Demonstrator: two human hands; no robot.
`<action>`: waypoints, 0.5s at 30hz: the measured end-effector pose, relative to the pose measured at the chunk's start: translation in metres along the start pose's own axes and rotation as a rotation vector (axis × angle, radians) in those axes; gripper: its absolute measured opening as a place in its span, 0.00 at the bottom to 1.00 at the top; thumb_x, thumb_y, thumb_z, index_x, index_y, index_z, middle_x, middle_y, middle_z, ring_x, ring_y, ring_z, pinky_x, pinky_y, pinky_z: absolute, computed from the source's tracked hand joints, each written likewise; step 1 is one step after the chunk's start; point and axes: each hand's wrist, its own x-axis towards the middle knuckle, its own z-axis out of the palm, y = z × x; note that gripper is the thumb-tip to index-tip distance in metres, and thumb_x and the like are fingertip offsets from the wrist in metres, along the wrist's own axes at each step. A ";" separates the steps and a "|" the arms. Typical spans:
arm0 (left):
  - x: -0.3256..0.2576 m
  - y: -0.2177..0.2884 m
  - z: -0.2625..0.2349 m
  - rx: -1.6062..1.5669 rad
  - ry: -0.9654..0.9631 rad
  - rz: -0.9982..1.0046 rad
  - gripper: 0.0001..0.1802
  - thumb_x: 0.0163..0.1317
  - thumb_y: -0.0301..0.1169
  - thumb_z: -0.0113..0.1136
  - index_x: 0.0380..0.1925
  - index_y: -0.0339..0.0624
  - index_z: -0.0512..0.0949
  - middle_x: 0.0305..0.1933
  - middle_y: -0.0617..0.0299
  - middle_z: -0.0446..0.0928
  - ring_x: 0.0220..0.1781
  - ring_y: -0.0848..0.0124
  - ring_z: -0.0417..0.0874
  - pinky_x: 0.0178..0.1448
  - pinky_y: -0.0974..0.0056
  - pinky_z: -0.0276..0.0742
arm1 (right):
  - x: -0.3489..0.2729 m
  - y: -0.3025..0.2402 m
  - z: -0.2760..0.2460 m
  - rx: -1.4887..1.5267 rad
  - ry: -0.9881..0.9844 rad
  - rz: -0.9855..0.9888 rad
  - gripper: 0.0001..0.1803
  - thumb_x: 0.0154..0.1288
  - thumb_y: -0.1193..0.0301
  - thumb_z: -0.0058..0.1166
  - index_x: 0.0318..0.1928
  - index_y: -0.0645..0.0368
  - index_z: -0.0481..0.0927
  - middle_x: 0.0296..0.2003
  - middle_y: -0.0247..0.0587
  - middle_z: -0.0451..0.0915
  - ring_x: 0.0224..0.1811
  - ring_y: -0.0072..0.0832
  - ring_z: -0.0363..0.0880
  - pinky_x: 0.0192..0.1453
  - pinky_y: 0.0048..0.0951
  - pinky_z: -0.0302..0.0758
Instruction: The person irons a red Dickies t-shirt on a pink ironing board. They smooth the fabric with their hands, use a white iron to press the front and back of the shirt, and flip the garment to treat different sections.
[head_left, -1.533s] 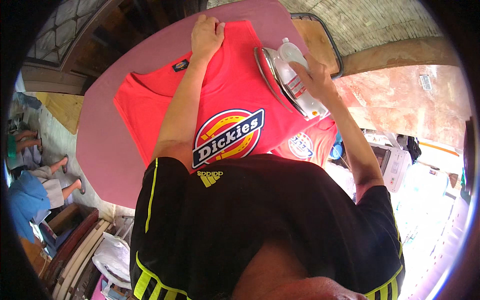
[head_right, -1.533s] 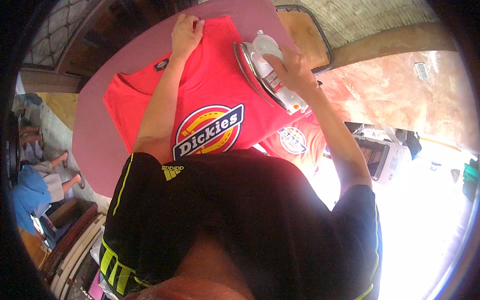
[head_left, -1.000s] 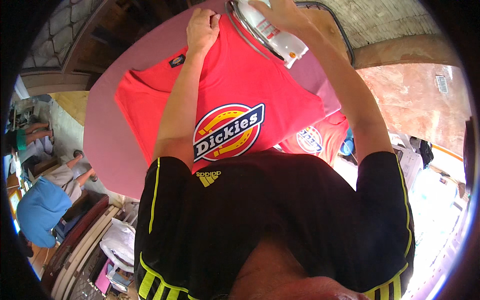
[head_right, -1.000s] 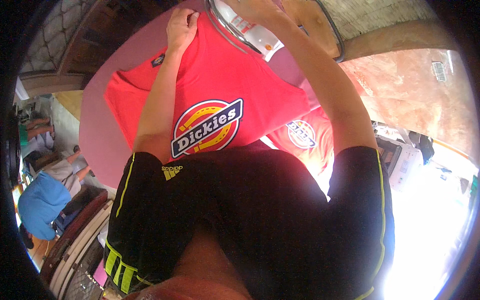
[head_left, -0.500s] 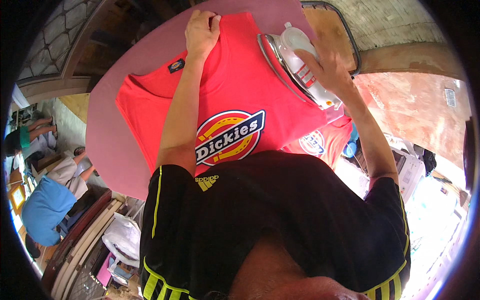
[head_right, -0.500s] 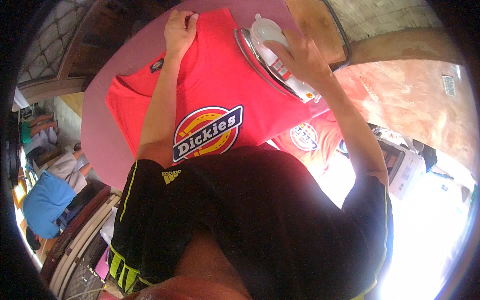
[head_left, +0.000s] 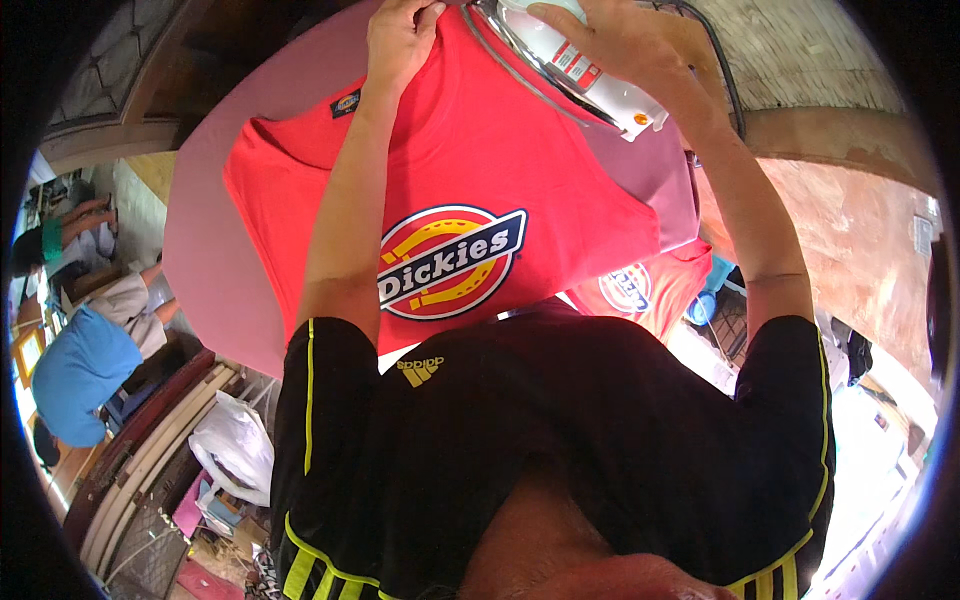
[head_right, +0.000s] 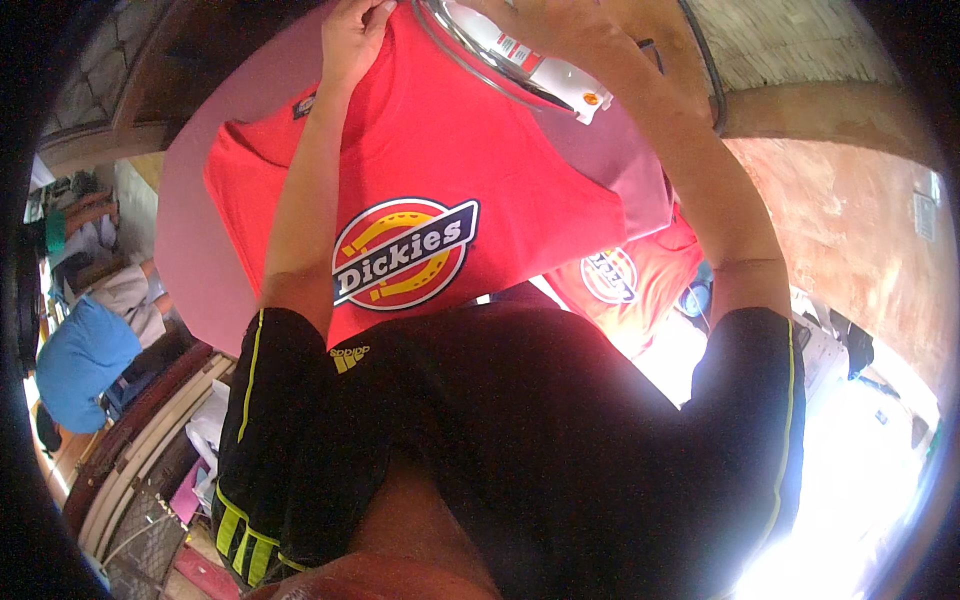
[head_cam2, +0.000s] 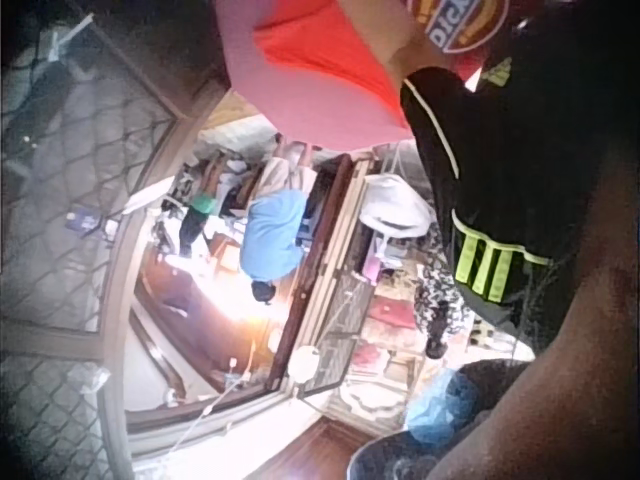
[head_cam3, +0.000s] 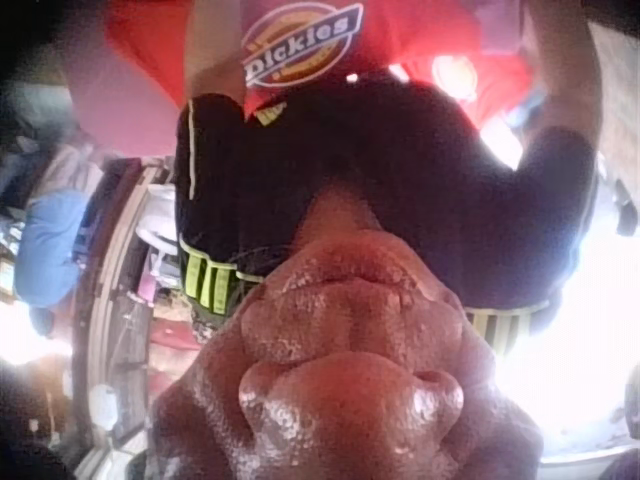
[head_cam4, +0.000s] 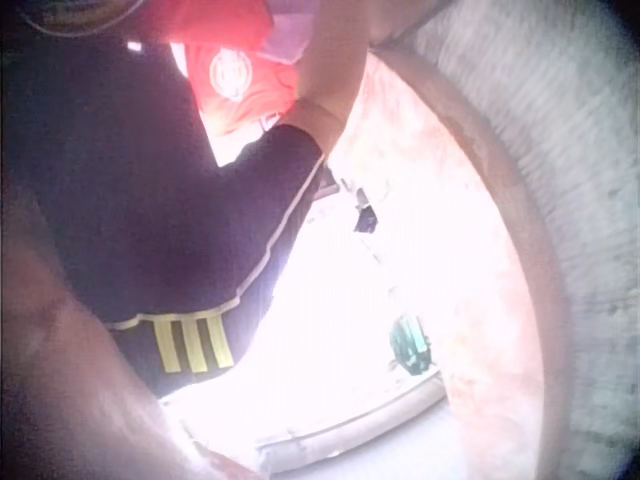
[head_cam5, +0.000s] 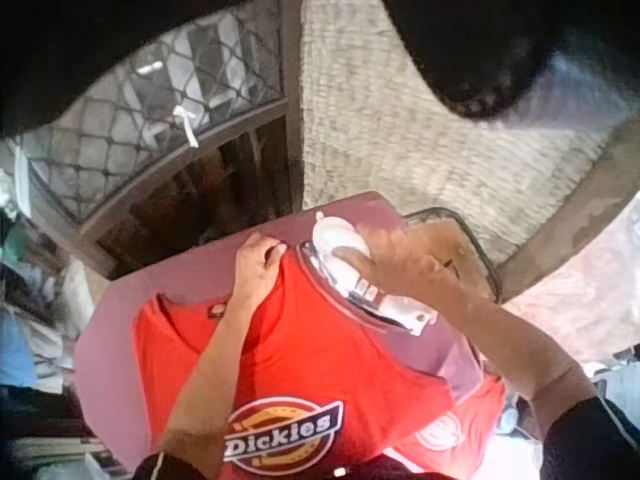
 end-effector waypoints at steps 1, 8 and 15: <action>0.000 -0.001 -0.002 -0.020 -0.018 -0.018 0.08 0.63 0.31 0.61 0.33 0.37 0.81 0.33 0.46 0.77 0.38 0.48 0.80 0.43 0.53 0.75 | 0.003 0.000 0.002 0.061 0.042 -0.002 0.17 0.68 0.57 0.52 0.53 0.45 0.83 0.42 0.49 0.80 0.25 0.38 0.73 0.27 0.37 0.70; 0.003 -0.005 -0.003 -0.005 -0.080 -0.085 0.08 0.62 0.30 0.61 0.32 0.36 0.81 0.31 0.49 0.76 0.34 0.53 0.80 0.39 0.55 0.75 | 0.043 -0.001 -0.004 0.784 -0.320 0.349 0.22 0.73 0.54 0.45 0.45 0.60 0.81 0.36 0.61 0.80 0.38 0.56 0.81 0.41 0.53 0.74; 0.030 -0.044 0.003 -0.155 -0.330 -0.109 0.06 0.60 0.25 0.58 0.32 0.34 0.82 0.34 0.50 0.82 0.37 0.58 0.84 0.42 0.59 0.78 | 0.013 0.004 -0.030 0.848 -0.309 0.400 0.28 0.68 0.48 0.52 0.48 0.64 0.78 0.39 0.60 0.81 0.42 0.56 0.80 0.45 0.49 0.75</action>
